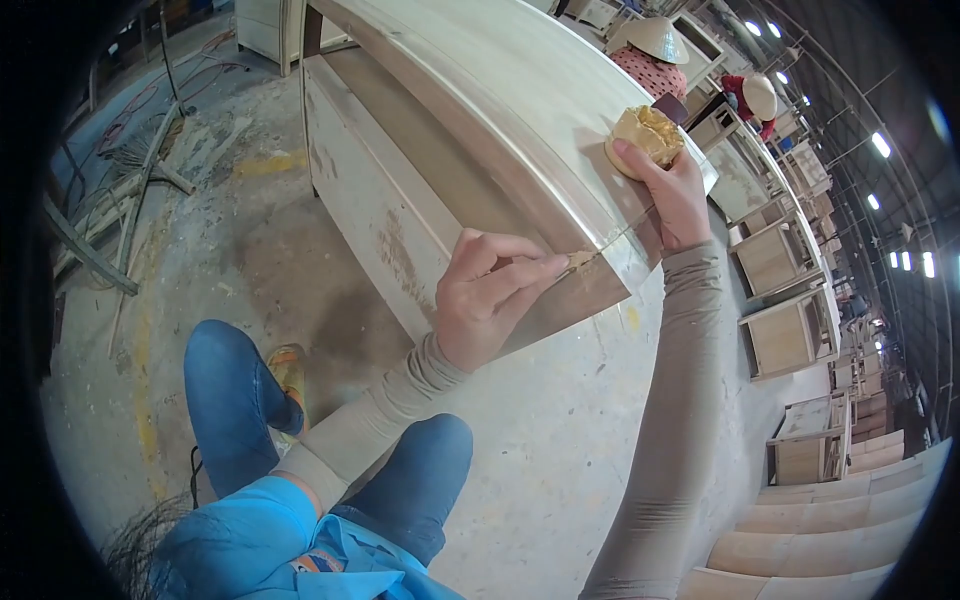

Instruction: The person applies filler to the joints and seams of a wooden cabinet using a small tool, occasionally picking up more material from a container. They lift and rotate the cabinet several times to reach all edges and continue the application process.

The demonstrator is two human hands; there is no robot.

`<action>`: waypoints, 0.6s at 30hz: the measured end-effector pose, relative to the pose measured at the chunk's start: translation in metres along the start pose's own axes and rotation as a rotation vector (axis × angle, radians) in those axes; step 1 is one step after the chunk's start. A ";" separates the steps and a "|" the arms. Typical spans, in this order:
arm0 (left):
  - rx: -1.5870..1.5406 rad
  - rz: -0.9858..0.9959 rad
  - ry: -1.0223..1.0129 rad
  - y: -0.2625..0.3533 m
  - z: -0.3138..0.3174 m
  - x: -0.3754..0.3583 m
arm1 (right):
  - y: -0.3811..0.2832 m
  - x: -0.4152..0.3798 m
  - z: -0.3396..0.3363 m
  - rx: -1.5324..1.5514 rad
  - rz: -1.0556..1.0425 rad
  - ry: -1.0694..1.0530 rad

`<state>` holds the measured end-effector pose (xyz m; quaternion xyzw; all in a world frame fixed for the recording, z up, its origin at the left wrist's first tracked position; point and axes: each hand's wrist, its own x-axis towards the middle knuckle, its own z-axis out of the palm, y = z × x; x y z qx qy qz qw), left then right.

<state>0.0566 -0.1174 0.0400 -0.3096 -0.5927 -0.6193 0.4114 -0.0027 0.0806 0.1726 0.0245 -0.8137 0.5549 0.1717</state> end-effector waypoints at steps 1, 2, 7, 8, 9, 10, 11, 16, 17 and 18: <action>-0.010 -0.005 0.012 0.001 0.004 0.001 | 0.001 0.000 0.000 0.002 -0.006 -0.001; -0.019 -0.010 0.025 0.002 0.007 0.000 | 0.002 0.000 -0.001 0.004 -0.012 -0.002; 0.058 0.021 -0.002 0.008 0.011 -0.005 | 0.000 -0.001 -0.001 0.020 0.011 -0.012; 0.080 0.030 -0.011 0.009 0.011 -0.006 | 0.000 -0.001 0.000 0.031 0.020 -0.015; 0.092 0.027 -0.019 0.009 0.010 -0.007 | 0.001 -0.001 0.000 0.026 0.012 -0.015; 0.103 0.025 -0.025 0.008 0.009 -0.009 | 0.001 0.000 -0.001 0.021 0.002 -0.015; 0.112 0.024 -0.031 0.007 0.008 -0.010 | 0.001 0.000 -0.001 0.014 -0.009 -0.013; 0.067 -0.009 0.007 0.007 -0.003 -0.010 | 0.000 0.000 0.001 0.019 -0.003 0.008; 0.037 -0.022 0.023 0.006 -0.004 -0.010 | 0.000 -0.001 0.002 0.030 -0.001 0.008; 0.038 -0.029 0.024 0.007 -0.004 -0.008 | 0.000 0.000 0.001 0.031 -0.002 0.004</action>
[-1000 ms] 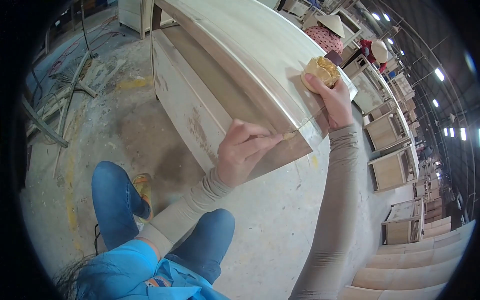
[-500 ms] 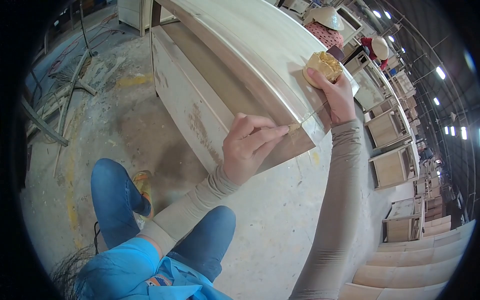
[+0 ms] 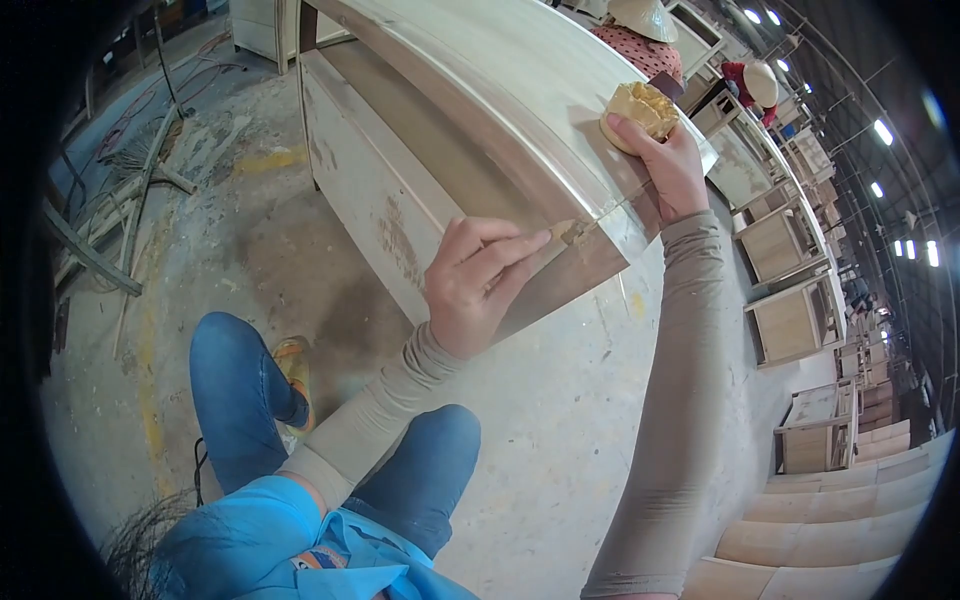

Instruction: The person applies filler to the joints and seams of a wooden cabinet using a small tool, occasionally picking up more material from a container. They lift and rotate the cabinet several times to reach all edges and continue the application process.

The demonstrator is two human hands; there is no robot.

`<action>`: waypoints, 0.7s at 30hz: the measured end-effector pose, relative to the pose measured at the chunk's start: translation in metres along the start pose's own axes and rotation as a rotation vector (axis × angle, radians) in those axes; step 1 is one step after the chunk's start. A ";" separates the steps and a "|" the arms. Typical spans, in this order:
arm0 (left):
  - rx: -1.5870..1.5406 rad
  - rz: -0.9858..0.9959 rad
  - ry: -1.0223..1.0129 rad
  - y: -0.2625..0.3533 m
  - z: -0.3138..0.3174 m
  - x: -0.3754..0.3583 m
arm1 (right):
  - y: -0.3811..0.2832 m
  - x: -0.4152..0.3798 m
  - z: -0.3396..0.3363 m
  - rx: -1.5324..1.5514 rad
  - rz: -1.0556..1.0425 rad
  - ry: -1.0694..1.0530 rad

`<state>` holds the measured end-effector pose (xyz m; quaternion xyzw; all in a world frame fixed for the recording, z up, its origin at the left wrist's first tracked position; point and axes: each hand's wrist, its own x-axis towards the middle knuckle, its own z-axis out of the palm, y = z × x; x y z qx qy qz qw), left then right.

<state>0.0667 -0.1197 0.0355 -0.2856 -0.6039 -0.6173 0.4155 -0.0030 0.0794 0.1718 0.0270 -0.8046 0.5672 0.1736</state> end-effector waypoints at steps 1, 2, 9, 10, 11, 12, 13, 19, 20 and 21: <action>0.001 -0.008 0.001 0.001 0.000 0.004 | 0.001 0.001 -0.001 0.000 -0.001 -0.004; 0.002 -0.016 0.002 0.001 0.001 0.006 | 0.002 0.002 -0.002 0.000 -0.001 -0.007; -0.040 0.019 -0.028 -0.007 0.014 -0.003 | 0.003 0.001 -0.002 -0.003 -0.005 -0.003; -0.051 0.014 -0.052 -0.007 0.011 -0.003 | 0.003 0.001 -0.002 -0.008 -0.009 -0.006; -0.063 0.012 -0.074 -0.008 0.008 -0.002 | 0.002 0.002 -0.002 -0.014 -0.015 -0.009; -0.056 0.020 -0.057 -0.009 0.005 0.002 | 0.001 0.001 -0.002 -0.024 -0.007 -0.013; -0.050 0.026 -0.041 -0.009 0.002 0.007 | 0.000 0.000 -0.002 -0.035 0.003 -0.017; -0.086 0.081 -0.089 -0.014 0.005 0.016 | 0.002 0.002 -0.001 0.000 -0.018 0.001; -0.097 0.086 -0.113 -0.014 0.003 0.015 | 0.002 0.001 -0.001 -0.003 -0.023 0.010; -0.107 0.079 -0.125 -0.015 0.000 0.016 | 0.003 0.001 -0.002 0.008 -0.017 0.003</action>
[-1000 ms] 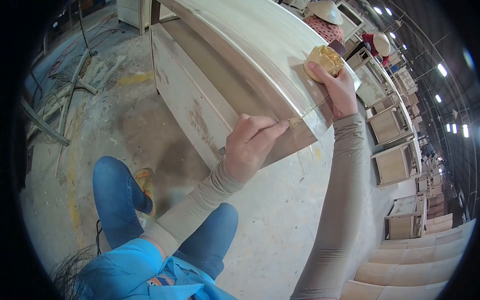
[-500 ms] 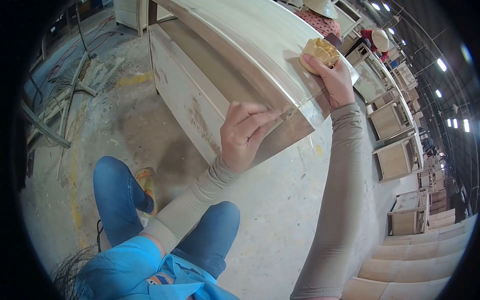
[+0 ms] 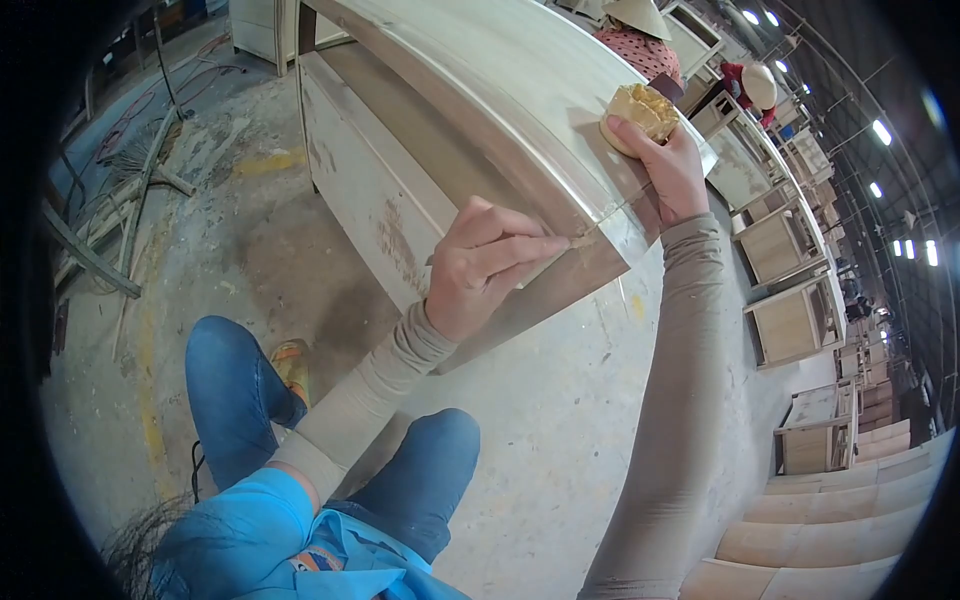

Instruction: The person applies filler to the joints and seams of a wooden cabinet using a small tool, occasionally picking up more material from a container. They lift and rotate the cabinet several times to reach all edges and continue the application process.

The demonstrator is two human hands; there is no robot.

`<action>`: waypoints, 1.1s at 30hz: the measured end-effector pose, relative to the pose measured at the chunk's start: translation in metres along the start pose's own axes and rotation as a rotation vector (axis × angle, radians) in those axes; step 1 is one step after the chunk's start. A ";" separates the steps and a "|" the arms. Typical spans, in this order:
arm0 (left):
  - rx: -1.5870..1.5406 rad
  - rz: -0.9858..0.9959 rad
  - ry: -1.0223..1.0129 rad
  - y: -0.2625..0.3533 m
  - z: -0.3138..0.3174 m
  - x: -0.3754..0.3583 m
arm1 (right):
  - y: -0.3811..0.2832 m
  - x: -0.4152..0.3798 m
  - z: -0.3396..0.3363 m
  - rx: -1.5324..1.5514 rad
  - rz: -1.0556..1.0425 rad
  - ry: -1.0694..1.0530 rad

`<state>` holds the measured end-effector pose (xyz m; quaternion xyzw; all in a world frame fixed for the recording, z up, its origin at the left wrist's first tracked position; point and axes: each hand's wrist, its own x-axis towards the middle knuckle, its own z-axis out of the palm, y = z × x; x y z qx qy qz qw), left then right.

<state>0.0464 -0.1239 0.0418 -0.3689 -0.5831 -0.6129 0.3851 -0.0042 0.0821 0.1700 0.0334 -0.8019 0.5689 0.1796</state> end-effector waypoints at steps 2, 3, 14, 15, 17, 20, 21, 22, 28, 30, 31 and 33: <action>-0.017 -0.014 -0.021 -0.001 -0.007 0.005 | 0.001 0.001 -0.001 0.023 0.013 -0.016; -0.006 -0.002 -0.019 -0.003 -0.007 0.007 | 0.001 0.002 -0.001 0.009 0.015 -0.018; 0.051 0.022 0.003 -0.011 -0.014 0.013 | -0.003 -0.001 0.002 -0.016 0.022 0.003; 0.033 0.027 -0.012 -0.012 -0.011 0.011 | -0.002 -0.001 0.001 -0.015 0.022 0.001; 0.000 0.040 -0.042 -0.015 -0.007 0.002 | 0.001 0.001 0.000 -0.010 0.019 -0.006; -0.053 0.006 -0.123 -0.016 -0.014 -0.001 | 0.000 0.000 0.000 -0.017 0.029 0.013; -0.043 -0.005 -0.095 -0.015 -0.014 0.000 | 0.000 0.001 0.000 -0.019 0.025 0.002; -0.031 -0.015 -0.068 -0.015 -0.015 0.004 | 0.000 0.002 -0.001 -0.019 0.021 -0.010; -0.079 -0.031 -0.116 -0.012 -0.011 -0.002 | 0.001 0.002 -0.002 -0.009 0.009 -0.014; -0.063 -0.033 -0.073 -0.011 -0.011 -0.002 | 0.000 0.002 0.000 -0.017 0.005 -0.016; -0.039 -0.032 -0.032 -0.009 -0.010 0.002 | -0.001 0.001 0.001 -0.024 -0.002 -0.011; -0.017 -0.023 -0.015 -0.008 -0.009 0.003 | -0.002 -0.001 0.001 -0.030 -0.003 -0.003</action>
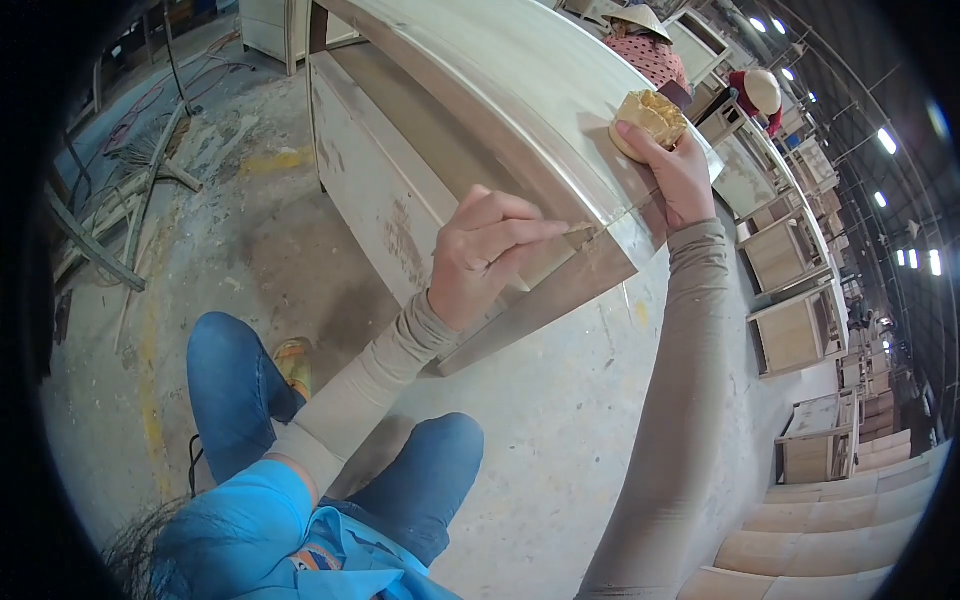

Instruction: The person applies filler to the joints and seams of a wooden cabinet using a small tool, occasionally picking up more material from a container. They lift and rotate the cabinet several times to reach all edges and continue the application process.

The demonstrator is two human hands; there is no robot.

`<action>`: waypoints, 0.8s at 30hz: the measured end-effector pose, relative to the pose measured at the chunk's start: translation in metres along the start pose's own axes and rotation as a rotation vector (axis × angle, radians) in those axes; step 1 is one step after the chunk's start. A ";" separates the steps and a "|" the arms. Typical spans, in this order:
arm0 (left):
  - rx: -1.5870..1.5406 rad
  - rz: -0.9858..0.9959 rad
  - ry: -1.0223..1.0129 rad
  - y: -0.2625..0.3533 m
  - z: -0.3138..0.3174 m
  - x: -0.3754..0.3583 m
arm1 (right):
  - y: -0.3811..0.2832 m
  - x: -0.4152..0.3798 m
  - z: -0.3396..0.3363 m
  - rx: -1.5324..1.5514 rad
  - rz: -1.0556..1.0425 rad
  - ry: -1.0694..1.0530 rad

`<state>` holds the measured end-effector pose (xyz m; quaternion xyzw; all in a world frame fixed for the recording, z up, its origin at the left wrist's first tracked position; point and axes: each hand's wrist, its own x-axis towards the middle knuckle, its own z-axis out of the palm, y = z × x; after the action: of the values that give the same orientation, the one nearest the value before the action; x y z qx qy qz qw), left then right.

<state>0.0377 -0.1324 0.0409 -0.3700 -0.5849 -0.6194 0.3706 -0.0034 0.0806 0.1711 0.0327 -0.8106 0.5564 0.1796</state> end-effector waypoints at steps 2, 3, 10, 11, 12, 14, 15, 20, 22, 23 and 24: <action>0.005 0.024 -0.047 0.000 0.001 0.000 | 0.001 0.001 0.000 0.008 0.006 0.002; -0.014 0.026 -0.066 -0.001 0.000 0.000 | 0.001 0.001 0.000 0.010 0.006 0.006; 0.006 0.021 -0.031 -0.002 -0.003 0.007 | 0.004 0.003 -0.002 0.005 0.005 0.001; 0.006 0.025 -0.023 -0.004 -0.001 0.006 | 0.004 0.003 -0.002 0.010 0.011 0.005; -0.011 0.020 -0.048 -0.004 0.000 0.003 | 0.002 0.002 -0.001 -0.010 0.018 0.008; -0.043 0.010 -0.098 -0.004 -0.001 -0.003 | -0.002 -0.002 0.001 -0.048 0.031 0.014; -0.038 -0.002 -0.077 -0.005 -0.003 -0.001 | -0.002 -0.001 0.000 -0.042 0.030 0.004; -0.002 -0.028 -0.037 -0.009 -0.003 0.005 | -0.001 -0.002 0.002 -0.012 0.033 0.022; -0.017 -0.026 -0.097 -0.005 -0.005 0.000 | -0.003 -0.003 0.002 -0.014 0.039 0.029; -0.025 -0.026 -0.128 -0.003 -0.006 -0.004 | -0.004 -0.003 0.002 -0.016 0.043 0.032; -0.022 -0.031 -0.109 -0.001 -0.006 -0.006 | -0.003 -0.003 0.002 -0.019 0.039 0.032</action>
<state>0.0391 -0.1380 0.0346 -0.3981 -0.6032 -0.6104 0.3243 -0.0007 0.0771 0.1724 0.0063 -0.8134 0.5524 0.1823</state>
